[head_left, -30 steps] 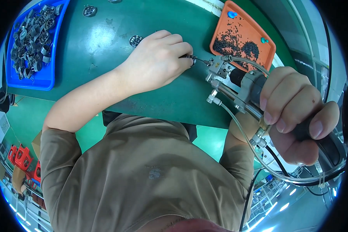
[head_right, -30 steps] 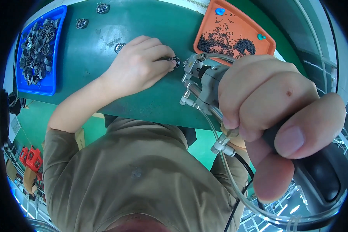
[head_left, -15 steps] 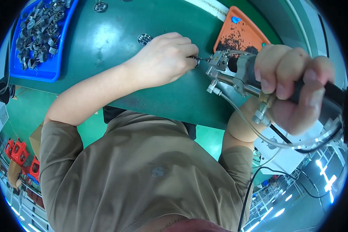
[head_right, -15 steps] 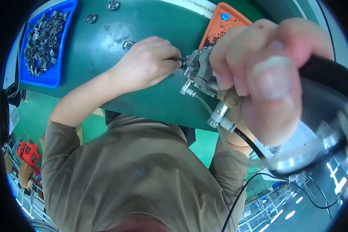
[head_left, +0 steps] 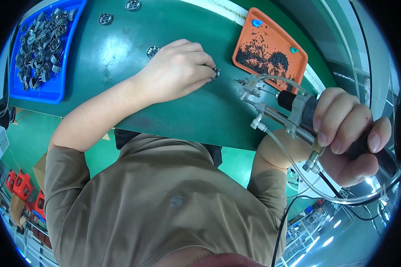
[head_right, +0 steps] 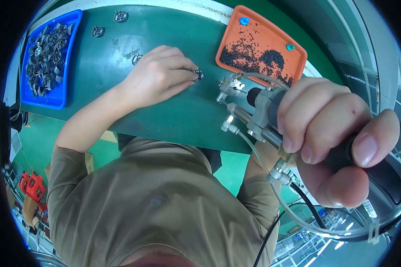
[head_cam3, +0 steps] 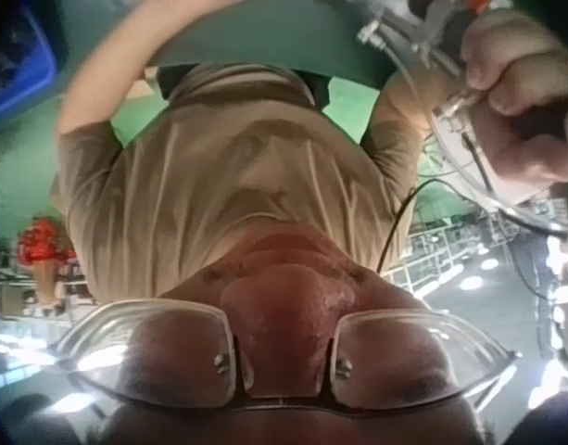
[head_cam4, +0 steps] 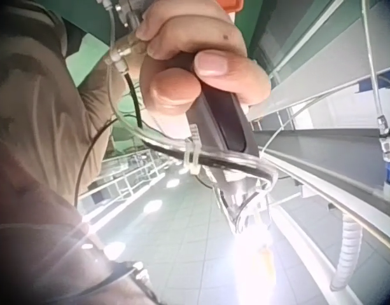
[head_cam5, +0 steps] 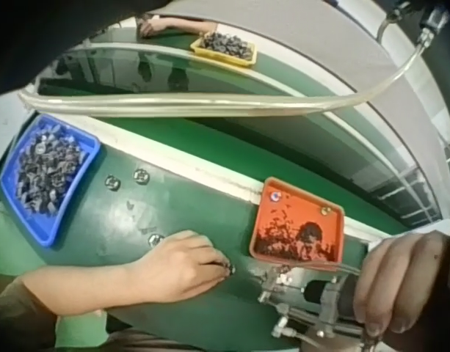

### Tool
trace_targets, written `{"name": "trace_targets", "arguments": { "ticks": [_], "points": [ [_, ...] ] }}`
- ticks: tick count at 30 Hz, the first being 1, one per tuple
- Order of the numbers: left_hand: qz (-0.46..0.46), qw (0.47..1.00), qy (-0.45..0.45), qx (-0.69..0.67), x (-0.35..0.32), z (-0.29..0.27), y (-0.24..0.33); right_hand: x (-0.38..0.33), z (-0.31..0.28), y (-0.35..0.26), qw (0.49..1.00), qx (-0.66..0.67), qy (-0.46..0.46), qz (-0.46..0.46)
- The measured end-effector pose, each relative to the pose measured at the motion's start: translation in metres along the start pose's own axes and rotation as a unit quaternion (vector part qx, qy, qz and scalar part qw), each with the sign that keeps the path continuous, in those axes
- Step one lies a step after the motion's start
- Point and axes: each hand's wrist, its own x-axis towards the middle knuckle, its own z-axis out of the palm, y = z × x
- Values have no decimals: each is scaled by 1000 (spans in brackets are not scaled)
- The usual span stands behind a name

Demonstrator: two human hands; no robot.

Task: The person assembles small circular electronic components by hand, using an automated dispensing tool to join them with electronic wires and small black parts from plastic trays.

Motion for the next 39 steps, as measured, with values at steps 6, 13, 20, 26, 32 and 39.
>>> {"name": "trace_targets", "arguments": {
  "ticks": [6, 13, 20, 26, 32, 39],
  "points": [
    [-3, 1000, 2, 21, -1, 2, 1, 8, -5, -5, 995, -21, -68, 68],
    [-6, 1000, 5, 11, -2, 4, 2, 18, 9, 8, 992, -29, -111, 55],
    [-5, 1000, 10, 9, -4, 5, 2, 9, 15, 37, 997, 31, -66, -24],
    [-4, 1000, 9, 2, -3, 7, 1, 29, 17, 51, 988, 74, -121, -67],
    [-3, 1000, 15, 2, -2, 8, 4, 26, 20, 51, 989, 72, -117, -56],
    [-7, 1000, 18, 2, -3, 8, -1, 12, 20, 41, 997, 39, -66, 17]
  ]
}}
